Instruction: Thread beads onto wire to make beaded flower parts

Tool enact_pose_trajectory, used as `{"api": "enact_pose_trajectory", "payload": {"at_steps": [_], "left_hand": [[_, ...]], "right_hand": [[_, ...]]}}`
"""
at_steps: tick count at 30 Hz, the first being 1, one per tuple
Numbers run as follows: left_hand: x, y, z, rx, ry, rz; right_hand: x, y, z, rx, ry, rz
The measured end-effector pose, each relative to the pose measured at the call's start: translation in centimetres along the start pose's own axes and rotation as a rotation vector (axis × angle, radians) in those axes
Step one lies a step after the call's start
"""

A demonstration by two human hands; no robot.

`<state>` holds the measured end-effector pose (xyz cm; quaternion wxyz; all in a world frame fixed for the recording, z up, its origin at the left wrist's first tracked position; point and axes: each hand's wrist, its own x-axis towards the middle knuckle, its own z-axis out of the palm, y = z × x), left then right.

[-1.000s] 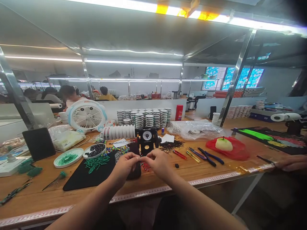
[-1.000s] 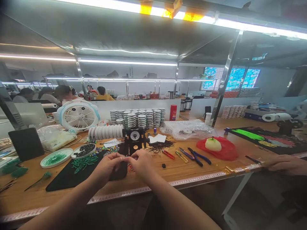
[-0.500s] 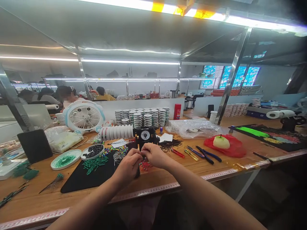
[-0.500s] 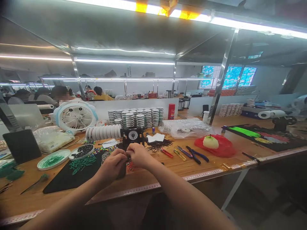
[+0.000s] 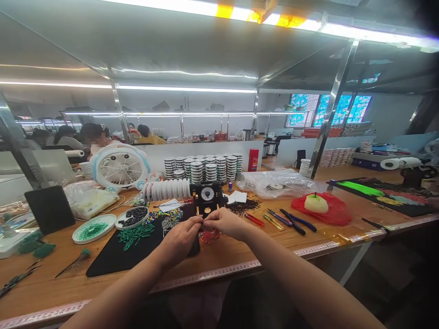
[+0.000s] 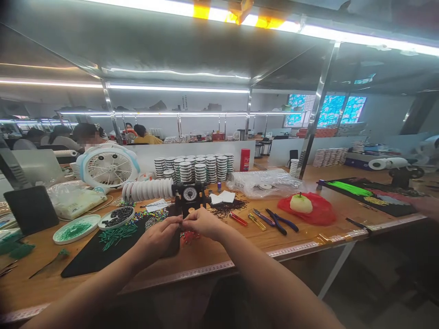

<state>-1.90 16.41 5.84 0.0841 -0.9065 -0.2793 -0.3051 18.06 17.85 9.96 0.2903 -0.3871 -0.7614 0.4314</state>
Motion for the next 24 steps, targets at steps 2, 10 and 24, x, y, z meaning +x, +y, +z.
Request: {"api": "enact_pose_trajectory", "payload": {"at_steps": [2, 10, 24], "left_hand": [[0.0, 0.1, 0.3, -0.037, -0.012, -0.025], [2.7, 3.2, -2.0, -0.716, -0.031, -0.770], [3.2, 2.9, -1.2, -1.097, 0.031, -1.013]], "right_hand": [[-0.2, 0.1, 0.2, -0.012, 0.034, -0.014], [-0.9, 0.3, 1.2, -0.161, 0.223, -0.188], [-1.1, 0.8, 1.3, -0.096, 0.207, -0.154]]}}
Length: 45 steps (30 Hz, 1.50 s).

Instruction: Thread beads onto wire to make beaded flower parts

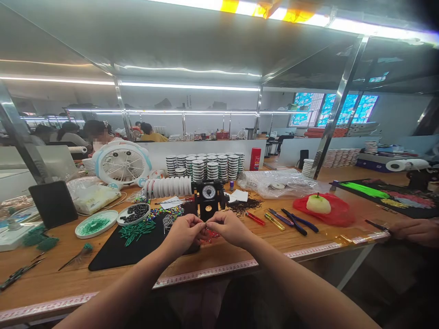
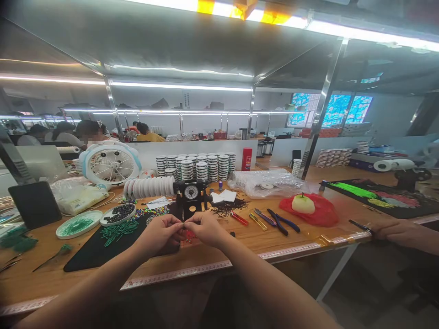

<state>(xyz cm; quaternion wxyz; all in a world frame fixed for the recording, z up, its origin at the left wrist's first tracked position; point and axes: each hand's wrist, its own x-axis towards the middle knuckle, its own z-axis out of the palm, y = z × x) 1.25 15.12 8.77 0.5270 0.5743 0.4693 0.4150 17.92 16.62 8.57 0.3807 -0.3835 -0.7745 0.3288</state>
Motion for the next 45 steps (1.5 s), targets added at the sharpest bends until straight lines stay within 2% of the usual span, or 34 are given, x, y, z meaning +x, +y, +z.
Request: {"api": "enact_pose_trajectory", "payload": {"at_steps": [4, 9, 13, 17, 22, 27, 29, 36, 40, 43, 45], "left_hand": [[0.0, -0.6, 0.1, -0.127, 0.012, 0.025], [-0.2, -1.2, 0.5, -0.371, -0.015, -0.010], [-0.4, -1.4, 0.9, -0.482, 0.001, -0.026], [-0.4, -1.4, 1.0, -0.501, 0.039, -0.034], [-0.4, -1.2, 1.0, -0.474, 0.087, -0.036], [-0.1, -0.8, 1.5, -0.411, 0.234, 0.006], [0.0, -0.8, 1.7, -0.408, 0.259, 0.020], [0.6, -1.0, 2.2, -0.409, 0.183, 0.012], [0.7, -0.6, 2.3, -0.304, 0.148, 0.029], [0.1, 0.2, 1.7, -0.154, 0.137, 0.095], [-0.6, 1.0, 0.9, 0.020, 0.170, 0.224]], "right_hand": [[0.0, 0.1, -0.1, 0.068, 0.055, 0.030], [-0.2, 0.0, -0.1, 0.169, 0.103, 0.077], [-0.3, 0.0, 0.0, 0.126, 0.110, 0.052], [-0.3, -0.3, 0.0, 0.083, 0.119, 0.054], [-0.3, -0.5, 0.2, 0.050, 0.123, 0.052], [-0.1, -0.3, 0.5, 0.063, 0.101, 0.047], [0.0, -0.1, 0.4, 0.084, 0.082, 0.055], [0.1, 0.4, 0.0, 0.194, -0.003, 0.121], [0.2, 0.3, 0.1, 0.209, -0.047, 0.131], [0.2, 0.4, 0.1, 0.230, -0.060, 0.154], [0.1, 0.6, -0.1, 0.249, -0.052, 0.183]]}}
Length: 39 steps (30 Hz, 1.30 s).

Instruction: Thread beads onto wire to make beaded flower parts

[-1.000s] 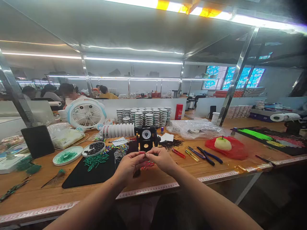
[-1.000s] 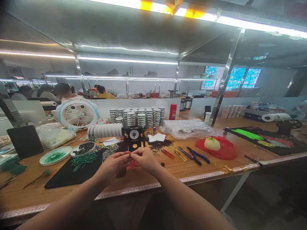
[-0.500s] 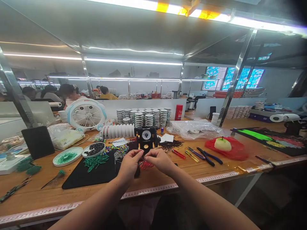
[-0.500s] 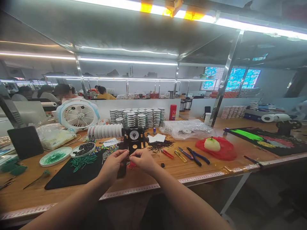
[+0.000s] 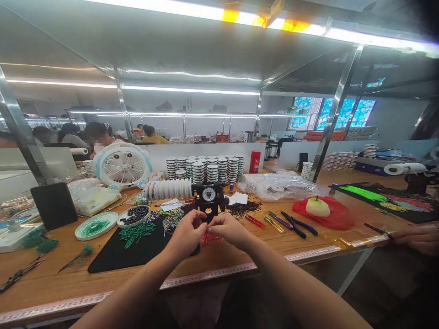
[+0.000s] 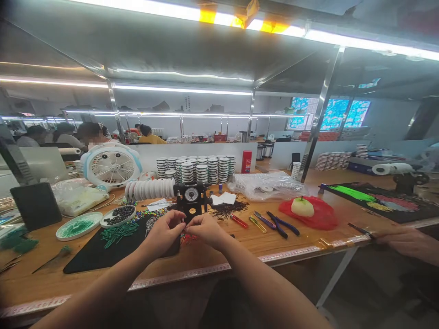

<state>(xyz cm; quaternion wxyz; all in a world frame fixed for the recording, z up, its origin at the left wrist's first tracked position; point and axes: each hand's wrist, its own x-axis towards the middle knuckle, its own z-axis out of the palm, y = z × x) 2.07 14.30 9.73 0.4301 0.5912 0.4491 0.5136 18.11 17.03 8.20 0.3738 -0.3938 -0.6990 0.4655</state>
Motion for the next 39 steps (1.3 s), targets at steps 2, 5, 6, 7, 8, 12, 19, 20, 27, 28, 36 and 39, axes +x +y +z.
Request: {"api": "enact_pose_trajectory", "payload": {"at_steps": [2, 5, 6, 7, 8, 12, 19, 20, 27, 28, 36, 39], "left_hand": [[-0.4, 0.9, -1.0, 0.327, 0.020, 0.258], [-0.7, 1.3, -2.0, 0.810, -0.107, 0.563], [-0.7, 1.1, -2.0, 0.871, -0.174, 0.596], [-0.7, 0.8, -1.9, 0.896, -0.236, 0.618], [-0.7, 0.4, -1.8, 0.895, -0.280, 0.633], [-0.5, -1.3, -0.8, 0.628, -0.203, 0.484], [0.3, -2.2, -0.9, 0.394, 0.009, 0.010], [0.4, -2.2, -1.0, 0.397, 0.014, -0.008], [1.0, -2.5, -0.9, 0.346, 0.009, -0.140], [1.0, -2.6, -0.9, 0.322, -0.003, -0.142], [0.4, -2.8, -1.1, 0.186, -0.078, 0.039], [0.2, -2.4, -1.6, 0.212, -0.111, 0.075]], "right_hand": [[0.0, 0.1, -0.2, 0.021, 0.013, 0.032], [0.0, 0.0, -0.6, 0.042, 0.016, 0.066], [0.0, -0.1, -0.6, 0.044, 0.013, 0.072], [0.1, -0.2, -0.7, 0.043, 0.011, 0.076], [0.1, -0.2, -0.7, 0.039, 0.008, 0.078], [0.0, -0.1, -0.4, -0.023, 0.015, 0.060], [0.0, 0.1, 0.9, -0.263, 0.191, -0.051], [-0.1, 0.0, 1.1, -0.300, 0.216, -0.069], [-0.8, -0.1, 1.6, -0.756, 0.216, -0.361], [-0.9, 0.0, 1.5, -0.854, 0.194, -0.411], [-1.0, 0.2, 1.1, -0.889, 0.148, -0.422], [-1.1, 0.1, 1.0, -0.886, 0.122, -0.427]]}}
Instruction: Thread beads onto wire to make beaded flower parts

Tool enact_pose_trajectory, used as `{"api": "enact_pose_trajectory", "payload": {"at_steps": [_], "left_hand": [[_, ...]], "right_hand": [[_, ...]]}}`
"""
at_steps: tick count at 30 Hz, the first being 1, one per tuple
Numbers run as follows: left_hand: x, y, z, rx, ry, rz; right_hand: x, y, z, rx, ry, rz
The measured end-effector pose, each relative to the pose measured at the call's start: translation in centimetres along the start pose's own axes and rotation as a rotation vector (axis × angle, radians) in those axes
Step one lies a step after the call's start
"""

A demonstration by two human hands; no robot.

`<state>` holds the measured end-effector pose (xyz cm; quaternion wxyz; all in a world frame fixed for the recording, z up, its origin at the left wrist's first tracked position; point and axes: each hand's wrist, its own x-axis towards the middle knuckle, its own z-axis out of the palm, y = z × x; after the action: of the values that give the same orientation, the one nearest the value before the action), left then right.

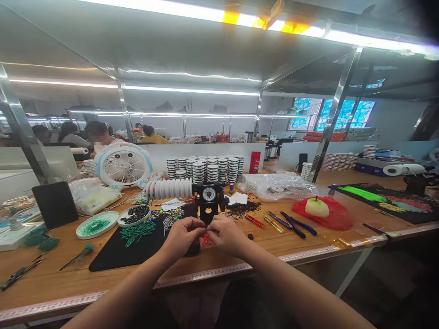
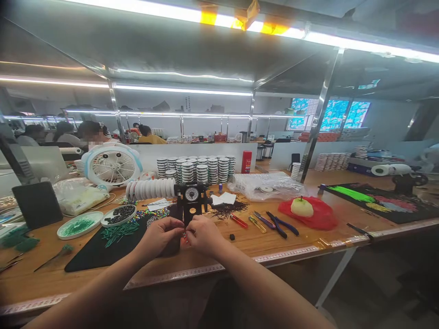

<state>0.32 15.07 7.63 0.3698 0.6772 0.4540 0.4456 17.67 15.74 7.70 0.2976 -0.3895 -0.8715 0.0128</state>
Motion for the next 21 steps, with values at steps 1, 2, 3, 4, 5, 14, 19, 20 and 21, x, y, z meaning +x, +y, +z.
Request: {"api": "enact_pose_trajectory", "payload": {"at_steps": [1, 2, 3, 4, 5, 14, 19, 20, 21], "left_hand": [[-0.1, 0.2, -0.2, 0.020, -0.008, 0.009], [-0.2, 0.4, -0.4, 0.042, -0.015, 0.019], [-0.3, 0.5, -0.7, 0.062, -0.023, 0.033], [-0.4, 0.7, -0.8, 0.079, -0.031, 0.051], [-0.4, 0.9, -1.0, 0.096, -0.040, 0.072], [1.3, 0.6, 0.0, -0.105, -0.072, -0.044], [1.6, -0.8, 2.3, -0.362, -0.237, -0.233], [1.5, -1.0, 2.5, -0.395, -0.249, -0.245], [1.5, -1.1, 2.6, -0.422, -0.247, -0.246]], "right_hand": [[0.0, 0.0, -0.1, 0.001, -0.008, -0.003], [0.0, 0.0, -0.1, 0.001, -0.015, -0.006], [0.0, 0.1, -0.2, 0.000, -0.023, -0.010], [0.0, 0.1, -0.2, -0.004, -0.032, -0.017], [0.0, 0.1, -0.3, -0.011, -0.043, -0.024], [0.1, 0.3, -1.6, 0.410, -0.130, -0.062], [0.1, 0.8, -1.8, 0.871, -0.068, 0.130], [0.1, 0.9, -1.7, 0.940, -0.081, 0.171], [0.0, 1.0, -1.7, 0.988, -0.086, 0.208]]}}
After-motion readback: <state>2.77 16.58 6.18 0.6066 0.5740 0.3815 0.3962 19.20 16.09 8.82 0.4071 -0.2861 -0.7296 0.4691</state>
